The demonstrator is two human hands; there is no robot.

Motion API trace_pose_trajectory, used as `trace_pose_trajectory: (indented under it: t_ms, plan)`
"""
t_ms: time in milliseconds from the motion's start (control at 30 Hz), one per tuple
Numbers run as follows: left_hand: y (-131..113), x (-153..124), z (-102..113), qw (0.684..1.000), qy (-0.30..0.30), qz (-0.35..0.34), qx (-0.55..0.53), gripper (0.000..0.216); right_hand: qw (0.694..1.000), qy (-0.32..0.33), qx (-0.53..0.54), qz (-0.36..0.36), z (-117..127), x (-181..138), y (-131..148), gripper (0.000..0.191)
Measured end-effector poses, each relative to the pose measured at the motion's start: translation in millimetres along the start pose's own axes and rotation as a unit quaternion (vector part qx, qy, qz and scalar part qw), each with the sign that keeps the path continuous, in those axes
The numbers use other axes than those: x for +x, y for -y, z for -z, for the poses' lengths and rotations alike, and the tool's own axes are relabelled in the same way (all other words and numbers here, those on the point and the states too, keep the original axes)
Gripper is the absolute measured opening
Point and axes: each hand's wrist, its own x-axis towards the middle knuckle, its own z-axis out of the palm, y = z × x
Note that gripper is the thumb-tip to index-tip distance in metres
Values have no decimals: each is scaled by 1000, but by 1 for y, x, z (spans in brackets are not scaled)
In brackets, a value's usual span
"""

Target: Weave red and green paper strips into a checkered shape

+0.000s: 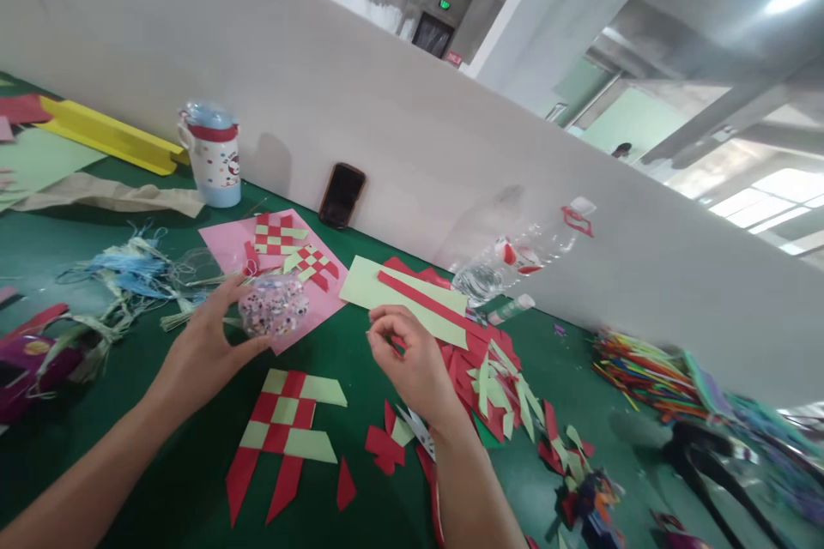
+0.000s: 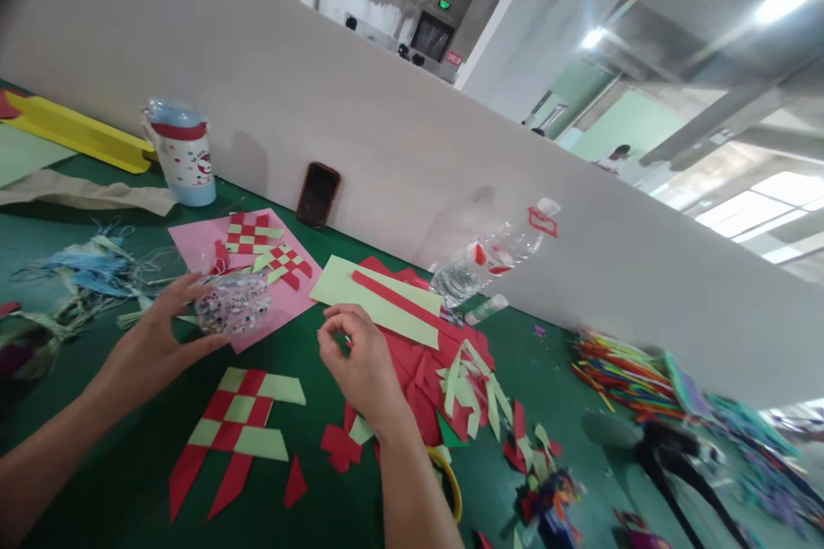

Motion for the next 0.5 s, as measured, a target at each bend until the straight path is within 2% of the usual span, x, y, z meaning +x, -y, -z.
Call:
trace_pose_trajectory:
  t_ms: [100, 233, 367, 500]
  plan:
    - [-7, 8, 23, 997, -28, 63, 27, 75, 999, -2, 30, -41, 10, -24, -3, 14]
    - [-2, 23, 45, 984, -107, 129, 54, 86, 993, 20, 47, -105, 19, -58, -6, 18]
    - [14, 39, 54, 964, -170, 192, 64, 101, 992, 14, 41, -122, 26, -91, -9, 19]
    - [30, 47, 59, 945, -204, 245, 68, 112, 991, -10, 36, -132, 28, -122, -17, 17]
